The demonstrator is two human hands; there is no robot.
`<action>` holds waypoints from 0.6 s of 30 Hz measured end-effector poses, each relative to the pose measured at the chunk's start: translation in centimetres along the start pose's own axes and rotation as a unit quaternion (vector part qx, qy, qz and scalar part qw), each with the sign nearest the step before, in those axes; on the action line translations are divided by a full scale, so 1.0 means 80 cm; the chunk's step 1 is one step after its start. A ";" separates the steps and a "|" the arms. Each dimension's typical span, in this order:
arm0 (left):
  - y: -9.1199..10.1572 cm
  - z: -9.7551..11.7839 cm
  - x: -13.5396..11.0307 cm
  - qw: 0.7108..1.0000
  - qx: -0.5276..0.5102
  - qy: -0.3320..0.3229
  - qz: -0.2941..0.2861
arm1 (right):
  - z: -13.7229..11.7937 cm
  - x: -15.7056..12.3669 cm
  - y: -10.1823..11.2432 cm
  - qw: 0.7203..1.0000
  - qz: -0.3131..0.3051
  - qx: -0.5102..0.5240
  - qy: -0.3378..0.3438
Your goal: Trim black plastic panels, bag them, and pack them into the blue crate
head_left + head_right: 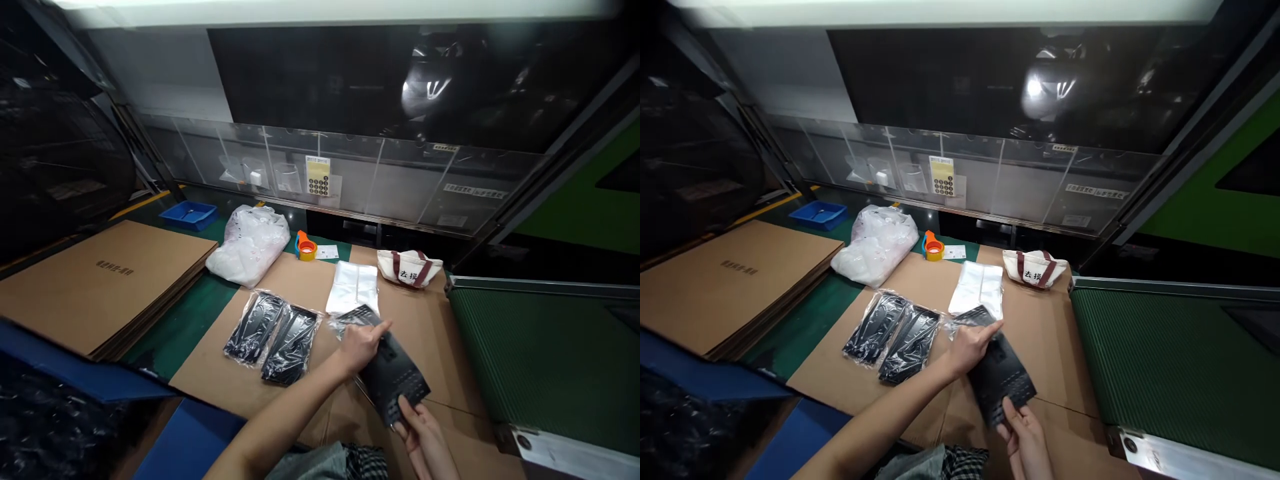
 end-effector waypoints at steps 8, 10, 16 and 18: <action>0.026 0.008 -0.015 0.996 0.013 0.052 0.074 | -0.009 -0.004 -0.004 1.000 0.000 -0.007 0.003; 0.027 0.014 -0.017 0.996 0.013 0.048 0.075 | -0.006 -0.008 -0.012 1.000 0.011 0.018 0.005; 0.046 0.053 -0.032 0.993 -0.048 -0.071 0.076 | -0.004 -0.027 -0.046 0.994 0.029 0.099 0.044; 0.059 0.060 -0.040 0.986 -0.082 -0.110 0.095 | -0.008 -0.031 -0.057 0.995 -0.025 0.083 0.040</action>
Point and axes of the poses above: each hand's wrist, its own x-axis towards the middle knuckle, its own y-axis out of the back of the hand, z = x × y, the point moved 6 cm from there along x, towards the middle knuckle, and after that the axes turned 15 degrees about z, right-handed, at the moved point
